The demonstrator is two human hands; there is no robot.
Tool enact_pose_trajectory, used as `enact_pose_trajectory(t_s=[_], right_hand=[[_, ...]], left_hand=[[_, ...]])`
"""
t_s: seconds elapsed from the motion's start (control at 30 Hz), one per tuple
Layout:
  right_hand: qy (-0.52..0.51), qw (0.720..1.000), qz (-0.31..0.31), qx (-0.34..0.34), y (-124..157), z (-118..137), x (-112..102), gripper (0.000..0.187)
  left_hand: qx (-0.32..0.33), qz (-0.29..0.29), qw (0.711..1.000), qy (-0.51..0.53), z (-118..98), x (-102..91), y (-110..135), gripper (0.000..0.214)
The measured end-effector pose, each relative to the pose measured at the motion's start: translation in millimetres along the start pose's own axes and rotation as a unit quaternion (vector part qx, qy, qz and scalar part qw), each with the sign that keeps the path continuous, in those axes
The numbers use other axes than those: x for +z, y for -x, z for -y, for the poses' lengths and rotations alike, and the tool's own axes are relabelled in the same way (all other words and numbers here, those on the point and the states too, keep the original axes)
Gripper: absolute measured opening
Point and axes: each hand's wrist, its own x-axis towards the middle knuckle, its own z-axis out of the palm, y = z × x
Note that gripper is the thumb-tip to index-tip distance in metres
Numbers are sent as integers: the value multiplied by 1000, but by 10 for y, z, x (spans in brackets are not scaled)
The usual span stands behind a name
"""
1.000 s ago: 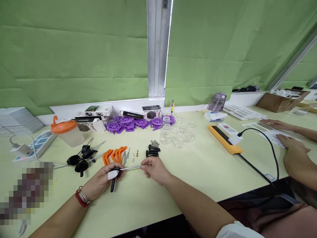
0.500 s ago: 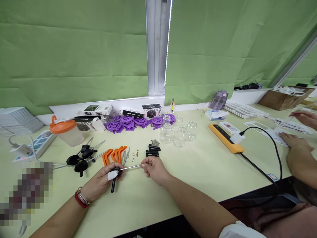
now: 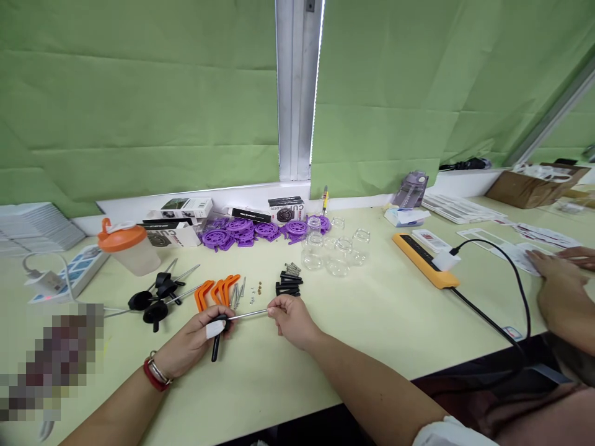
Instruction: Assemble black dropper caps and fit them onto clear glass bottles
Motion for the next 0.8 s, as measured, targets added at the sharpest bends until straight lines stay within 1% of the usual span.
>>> enact_pose_trajectory(t_s=[0.2,0.4,0.6,0.7,0.8], right_hand=[[25,1000,-2,-7,16,17,18,17],[65,998,1,3,36,40,13,20],[104,994,9,-12,13,-7,-16,31],[99,995,18,-12,7,-10,-12,38],[72,997,24,-3,14,9,-3,42]], left_hand=[[2,3,1000,-7,-39,22,10,23],[-18,-10,1000,-15,-68,43,18,27],[-14,-4,999,-32,-75,33,7,28],[-9,-8,999,-33,-64,29,6,27],[-11,-17,999,-28,-62,35,11,26]])
